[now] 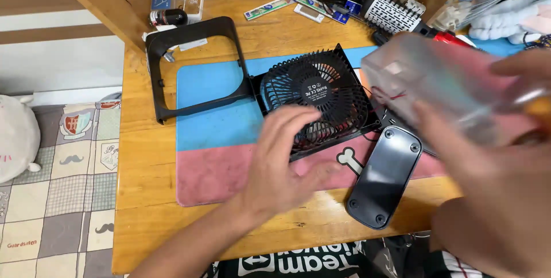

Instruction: Disassembling a small portable fan by removing screws with a screwdriver and prying the plastic housing apart.

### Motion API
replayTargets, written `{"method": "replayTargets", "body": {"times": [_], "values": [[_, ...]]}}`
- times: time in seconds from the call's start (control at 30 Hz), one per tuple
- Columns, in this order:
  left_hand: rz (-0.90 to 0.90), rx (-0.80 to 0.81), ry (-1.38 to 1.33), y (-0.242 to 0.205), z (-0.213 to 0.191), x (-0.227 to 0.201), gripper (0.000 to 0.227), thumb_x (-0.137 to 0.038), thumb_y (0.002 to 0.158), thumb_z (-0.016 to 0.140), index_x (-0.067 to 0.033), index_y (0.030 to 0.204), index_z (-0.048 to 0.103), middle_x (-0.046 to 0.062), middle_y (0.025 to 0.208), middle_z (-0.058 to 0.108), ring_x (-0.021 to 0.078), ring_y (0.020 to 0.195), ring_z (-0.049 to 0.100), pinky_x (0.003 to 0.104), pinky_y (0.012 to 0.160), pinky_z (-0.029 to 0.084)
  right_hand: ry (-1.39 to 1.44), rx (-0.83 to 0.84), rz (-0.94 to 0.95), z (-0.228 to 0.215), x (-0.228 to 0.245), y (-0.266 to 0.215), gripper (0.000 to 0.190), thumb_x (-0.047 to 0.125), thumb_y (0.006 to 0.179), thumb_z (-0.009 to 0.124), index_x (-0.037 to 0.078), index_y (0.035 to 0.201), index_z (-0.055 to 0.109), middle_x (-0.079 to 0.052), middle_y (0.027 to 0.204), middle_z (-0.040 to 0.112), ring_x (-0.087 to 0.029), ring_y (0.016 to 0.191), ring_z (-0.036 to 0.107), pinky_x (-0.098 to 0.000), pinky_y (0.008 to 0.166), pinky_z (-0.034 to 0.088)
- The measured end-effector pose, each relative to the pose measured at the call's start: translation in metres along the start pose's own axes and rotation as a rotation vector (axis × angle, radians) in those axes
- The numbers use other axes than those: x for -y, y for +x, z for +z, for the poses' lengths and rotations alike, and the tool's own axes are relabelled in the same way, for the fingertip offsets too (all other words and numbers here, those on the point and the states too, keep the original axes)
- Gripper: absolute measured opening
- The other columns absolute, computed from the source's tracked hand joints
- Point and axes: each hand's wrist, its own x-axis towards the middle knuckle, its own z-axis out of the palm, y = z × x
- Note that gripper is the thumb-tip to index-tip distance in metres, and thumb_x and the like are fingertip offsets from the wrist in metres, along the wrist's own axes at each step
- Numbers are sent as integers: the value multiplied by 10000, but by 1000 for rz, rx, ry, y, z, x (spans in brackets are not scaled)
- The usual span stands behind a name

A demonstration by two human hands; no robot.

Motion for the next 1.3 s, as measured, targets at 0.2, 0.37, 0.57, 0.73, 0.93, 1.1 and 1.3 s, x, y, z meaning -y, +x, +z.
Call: {"method": "replayTargets", "body": {"times": [0.2,0.37,0.57,0.73,0.93,1.1,1.3], "values": [[-841,233,-1209,35,22,-24,1163,-701,953,653,-201,1861,125,-5,1516,575,166,1173,692,449,906,624,-247,-516,241,24,68,-21,297,726,1271,947,468,1374,844,162,1135,672,-82,1000,750,-315,713,476],[-1090,61,-1356,46,25,-38,983,-443,936,808,-215,1761,325,7,1292,732,100,1010,756,318,798,630,-222,-487,44,1,100,-23,258,535,1217,652,370,1405,713,132,1172,724,-131,689,659,-337,508,434],[-1160,82,-1344,49,17,-40,990,-225,843,873,-199,1701,379,104,1293,768,213,1014,777,379,932,636,-47,-613,-141,4,131,-22,188,115,1129,575,218,1117,732,-18,1133,766,-181,999,814,-250,572,463],[-1165,145,-1107,50,9,-28,1229,-128,680,893,-257,1775,352,84,1332,717,182,1024,744,333,811,621,148,-534,-373,2,108,-22,311,73,989,552,148,1229,735,-160,1317,783,-332,1133,845,-328,486,558],[-686,406,-790,49,-13,-2,1089,-200,862,855,-158,1782,274,146,1661,596,227,1438,636,389,1246,485,823,-215,-381,-22,28,17,382,349,913,887,246,1274,815,100,1289,851,-71,1100,837,-293,912,662],[-347,628,-244,63,-48,-16,907,-338,903,808,-252,1702,388,170,1613,728,280,1518,701,380,1152,491,800,-153,171,1,-34,37,343,215,1025,939,6,1261,802,-154,1251,774,-221,1098,807,-380,521,364],[-292,775,23,54,-56,-33,895,-234,847,759,-273,1671,412,119,1384,818,383,1004,841,495,836,629,803,-14,-335,32,-61,60,960,530,460,1060,160,1309,807,39,1265,863,-113,1099,823,-323,872,623]]}}
